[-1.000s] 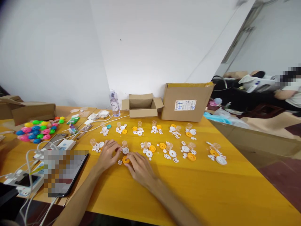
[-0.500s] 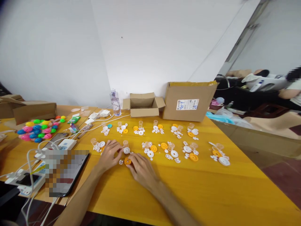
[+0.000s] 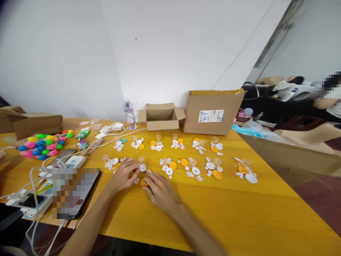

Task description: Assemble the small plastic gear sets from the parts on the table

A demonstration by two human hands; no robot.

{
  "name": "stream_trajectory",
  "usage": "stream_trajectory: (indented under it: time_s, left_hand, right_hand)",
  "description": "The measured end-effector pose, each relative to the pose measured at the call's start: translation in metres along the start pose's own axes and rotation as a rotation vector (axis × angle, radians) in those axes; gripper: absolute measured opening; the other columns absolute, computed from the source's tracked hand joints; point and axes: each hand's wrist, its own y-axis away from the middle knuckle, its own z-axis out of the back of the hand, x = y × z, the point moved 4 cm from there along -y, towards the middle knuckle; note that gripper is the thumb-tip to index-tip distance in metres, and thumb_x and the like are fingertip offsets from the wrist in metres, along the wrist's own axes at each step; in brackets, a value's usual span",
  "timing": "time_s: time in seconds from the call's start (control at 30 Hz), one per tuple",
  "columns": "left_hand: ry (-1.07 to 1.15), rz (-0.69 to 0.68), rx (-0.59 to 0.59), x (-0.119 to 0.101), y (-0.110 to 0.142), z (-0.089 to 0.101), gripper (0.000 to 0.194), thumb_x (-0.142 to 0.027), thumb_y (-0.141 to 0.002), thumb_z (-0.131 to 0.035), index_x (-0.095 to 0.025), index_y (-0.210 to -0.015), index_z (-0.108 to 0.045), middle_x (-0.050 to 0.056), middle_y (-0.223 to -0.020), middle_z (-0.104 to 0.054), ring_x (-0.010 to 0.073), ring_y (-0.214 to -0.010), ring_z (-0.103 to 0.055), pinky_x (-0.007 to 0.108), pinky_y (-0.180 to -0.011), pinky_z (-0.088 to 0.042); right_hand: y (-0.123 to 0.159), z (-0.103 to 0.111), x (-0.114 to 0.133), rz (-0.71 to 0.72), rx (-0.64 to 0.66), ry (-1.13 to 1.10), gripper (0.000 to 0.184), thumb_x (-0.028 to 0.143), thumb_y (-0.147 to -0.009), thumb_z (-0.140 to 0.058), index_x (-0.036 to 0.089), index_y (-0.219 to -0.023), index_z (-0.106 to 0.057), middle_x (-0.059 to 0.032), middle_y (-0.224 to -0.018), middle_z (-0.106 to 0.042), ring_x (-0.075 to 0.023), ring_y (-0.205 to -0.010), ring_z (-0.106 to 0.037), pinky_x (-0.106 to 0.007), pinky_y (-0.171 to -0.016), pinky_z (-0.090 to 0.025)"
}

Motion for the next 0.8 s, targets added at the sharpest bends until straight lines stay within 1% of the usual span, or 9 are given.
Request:
stream_trajectory:
  time_s: [0.1,0.23,0.37,0.6,0.8]
  left_hand:
    - [0.055,-0.009,0.082,-0.0007,0.0011,-0.0019,0.011,-0.015,-0.082,-0.049,-0.022,-0.076,-0.055,0.002,-0.073,-0.063,0.0213,-0.076,-0.055,0.036,-0.076,-0.037]
    - [0.079,0.0,0.175,-0.0015,0.0024,-0.0048,0.003,-0.02,-0.079,-0.054,-0.022,-0.078,-0.054,0.002,-0.075,-0.063,0.0223,-0.079,-0.056,0.036,-0.078,-0.037]
    - [0.053,0.005,0.234,-0.0027,0.0038,-0.0069,0.006,-0.02,-0.075,-0.058,-0.023,-0.077,-0.053,0.001,-0.072,-0.062,0.0222,-0.077,-0.056,0.036,-0.079,-0.036]
    - [0.043,0.005,0.248,-0.0017,0.0057,-0.0085,0.009,-0.016,-0.074,-0.059,-0.023,-0.076,-0.053,-0.001,-0.068,-0.061,0.0206,-0.074,-0.057,0.035,-0.079,-0.036]
    - [0.045,0.02,0.262,-0.0013,0.0052,-0.0089,0.01,-0.012,-0.074,-0.056,-0.022,-0.074,-0.053,-0.002,-0.067,-0.059,0.0195,-0.073,-0.057,0.034,-0.079,-0.037]
  right_hand:
    - [0.0009,0.0015,0.0005,-0.011,0.0,0.006,0.008,0.019,-0.095,-0.054,0.023,-0.096,-0.061,-0.0058,-0.095,-0.069,-0.0205,-0.085,-0.064,-0.032,-0.075,-0.052]
    - [0.0014,0.0037,0.0003,-0.03,0.002,0.013,0.008,0.019,-0.095,-0.055,0.023,-0.099,-0.06,-0.0051,-0.095,-0.069,-0.0205,-0.085,-0.065,-0.032,-0.075,-0.052]
    - [0.0023,0.0045,-0.0005,-0.044,0.021,0.037,0.01,0.02,-0.094,-0.055,0.023,-0.102,-0.061,-0.0059,-0.098,-0.069,-0.0216,-0.089,-0.065,-0.033,-0.077,-0.053]
    - [0.0031,0.0049,-0.0014,-0.057,0.024,0.039,0.012,0.02,-0.092,-0.056,0.024,-0.102,-0.061,-0.0055,-0.098,-0.067,-0.0211,-0.089,-0.064,-0.033,-0.079,-0.053]
    - [0.0027,0.0052,-0.0011,-0.063,0.035,0.041,0.008,0.02,-0.092,-0.056,0.024,-0.097,-0.06,-0.0056,-0.096,-0.067,-0.0215,-0.089,-0.063,-0.034,-0.078,-0.052]
